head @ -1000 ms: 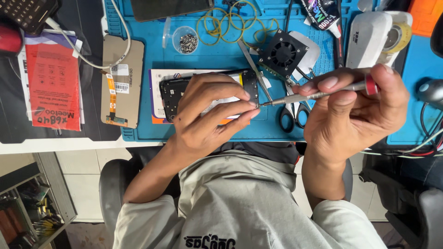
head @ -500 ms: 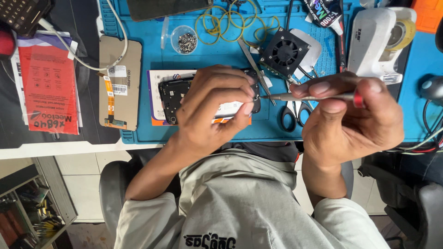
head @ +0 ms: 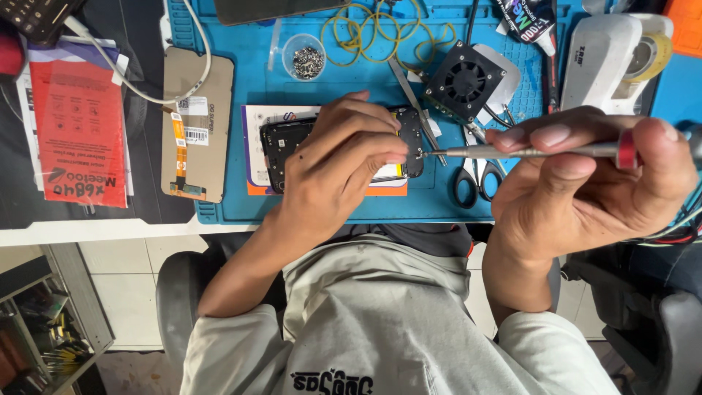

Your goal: The person repairs a disassembled smartphone on a repair mat, using a screwdriver to work on the internal components and battery, then aligns a new screen assembly onto the phone body and presses it into place. They connect a charging cable to the reassembled phone and hold a tool near the screen while the phone powers on.

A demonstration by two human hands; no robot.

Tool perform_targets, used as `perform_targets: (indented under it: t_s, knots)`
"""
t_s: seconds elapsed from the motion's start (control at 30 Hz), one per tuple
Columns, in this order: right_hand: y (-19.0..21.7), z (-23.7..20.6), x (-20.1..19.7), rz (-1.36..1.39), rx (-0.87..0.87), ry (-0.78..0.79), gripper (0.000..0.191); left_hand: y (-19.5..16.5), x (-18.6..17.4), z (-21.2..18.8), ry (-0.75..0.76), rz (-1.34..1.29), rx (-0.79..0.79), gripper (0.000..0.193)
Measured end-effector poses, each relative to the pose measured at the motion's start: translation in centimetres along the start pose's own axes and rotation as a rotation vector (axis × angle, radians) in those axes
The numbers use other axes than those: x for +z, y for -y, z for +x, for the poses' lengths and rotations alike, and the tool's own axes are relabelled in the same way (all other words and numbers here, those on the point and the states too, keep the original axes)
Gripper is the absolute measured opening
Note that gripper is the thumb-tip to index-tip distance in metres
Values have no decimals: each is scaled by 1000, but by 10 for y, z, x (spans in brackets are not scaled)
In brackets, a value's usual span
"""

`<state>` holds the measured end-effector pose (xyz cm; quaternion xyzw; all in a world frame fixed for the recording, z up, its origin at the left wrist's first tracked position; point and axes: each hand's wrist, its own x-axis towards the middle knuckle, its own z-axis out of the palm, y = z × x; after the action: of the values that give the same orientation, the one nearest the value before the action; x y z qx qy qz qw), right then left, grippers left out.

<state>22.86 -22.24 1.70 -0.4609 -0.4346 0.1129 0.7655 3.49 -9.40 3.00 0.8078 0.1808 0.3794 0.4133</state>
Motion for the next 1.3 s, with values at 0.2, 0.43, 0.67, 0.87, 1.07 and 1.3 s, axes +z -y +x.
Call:
perform_targets:
  t_s: [0.2,0.43,0.67,0.87,1.07,1.3]
  knots:
    - [-2,0,-1,-3,-8,26,40,2,1,2,-8,7,32,20]
    - [-3,7,5,-9,-53,39,38,5,-2,5,45,65,70,18]
    - [17,30,22,-170,-199,315,41,6,-1,5,97,155,103,15]
    - [30,44,20,-124,-137,543,39,6,2,3,108,164,120,13]
    - [29,44,11,-243,-52,490,35,-1,-6,2,177,233,39,49]
    - [26,46,8,-257,108,599,26,-3,-18,-3,380,445,-63,87]
